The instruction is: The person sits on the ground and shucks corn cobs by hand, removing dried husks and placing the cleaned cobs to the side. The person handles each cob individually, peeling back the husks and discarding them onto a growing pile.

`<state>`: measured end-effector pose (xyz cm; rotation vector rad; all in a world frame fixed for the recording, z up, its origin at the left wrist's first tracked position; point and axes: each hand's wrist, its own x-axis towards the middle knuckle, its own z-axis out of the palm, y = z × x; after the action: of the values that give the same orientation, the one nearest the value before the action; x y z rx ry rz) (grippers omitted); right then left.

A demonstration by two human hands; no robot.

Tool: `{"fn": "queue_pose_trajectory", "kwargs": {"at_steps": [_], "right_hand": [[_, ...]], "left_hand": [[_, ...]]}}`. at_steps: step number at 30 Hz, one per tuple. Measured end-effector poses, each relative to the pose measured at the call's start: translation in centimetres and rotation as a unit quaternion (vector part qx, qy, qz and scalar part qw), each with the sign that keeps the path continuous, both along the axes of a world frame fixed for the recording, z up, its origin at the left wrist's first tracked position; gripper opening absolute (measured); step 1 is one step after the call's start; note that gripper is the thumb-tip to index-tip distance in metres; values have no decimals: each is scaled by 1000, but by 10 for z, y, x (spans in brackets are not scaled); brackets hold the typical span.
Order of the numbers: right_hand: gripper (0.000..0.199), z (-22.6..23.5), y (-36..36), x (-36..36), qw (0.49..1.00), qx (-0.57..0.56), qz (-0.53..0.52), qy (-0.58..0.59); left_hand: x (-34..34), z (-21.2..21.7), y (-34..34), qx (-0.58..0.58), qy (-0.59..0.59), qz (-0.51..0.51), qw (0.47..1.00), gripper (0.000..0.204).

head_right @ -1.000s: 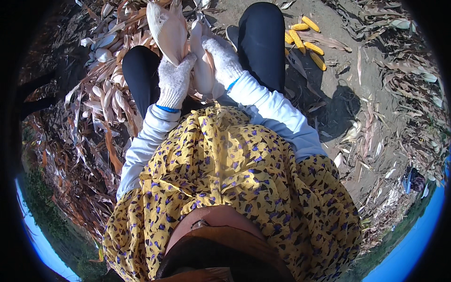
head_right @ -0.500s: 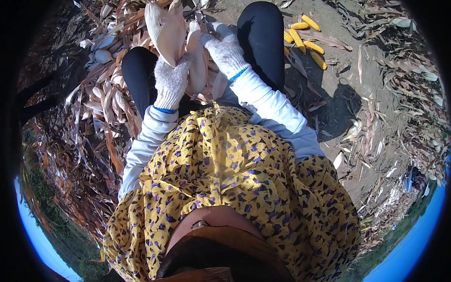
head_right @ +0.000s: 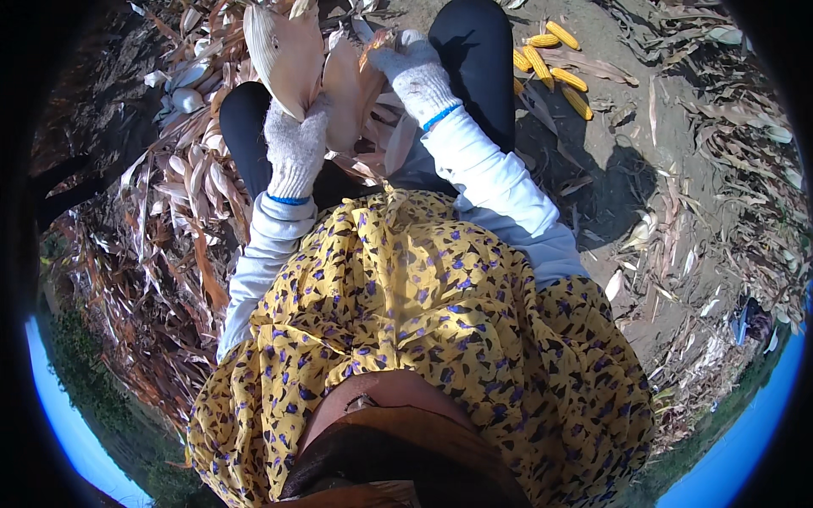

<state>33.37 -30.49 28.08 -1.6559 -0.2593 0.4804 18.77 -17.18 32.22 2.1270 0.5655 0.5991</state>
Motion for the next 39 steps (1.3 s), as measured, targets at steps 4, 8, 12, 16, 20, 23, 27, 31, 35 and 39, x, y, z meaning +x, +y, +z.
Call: {"fn": "queue_pose_trajectory", "kwargs": {"at_steps": [4,8,12,16,20,23,27,31,35,39], "right_hand": [[33,9,8,-15,956,217,-12,200],[40,0,27,-43,872,283,22,399],[40,23,20,-38,933,242,-78,254],[43,15,13,-14,911,388,-115,82],[53,42,15,-24,950,284,-111,-68],[56,35,13,-20,956,235,-95,-150],[60,37,12,-28,967,189,-100,-139],[66,24,26,-33,953,187,-147,-190],[67,41,17,-25,955,256,-146,-44],[59,34,22,-6,937,284,-201,40]], "left_hand": [[3,8,5,-87,-60,13,994,31],[11,19,1,-32,-58,25,997,28],[2,41,10,-159,-140,83,974,22],[0,22,21,-382,-278,76,878,28],[-7,-29,30,-648,-231,81,722,26],[-6,-35,21,-693,-200,6,692,32],[2,-14,15,-376,-82,-98,918,64],[29,12,-7,-74,-82,-23,994,48],[38,18,-2,-323,-207,-16,924,43],[40,22,7,-554,-178,-78,810,39]]}}
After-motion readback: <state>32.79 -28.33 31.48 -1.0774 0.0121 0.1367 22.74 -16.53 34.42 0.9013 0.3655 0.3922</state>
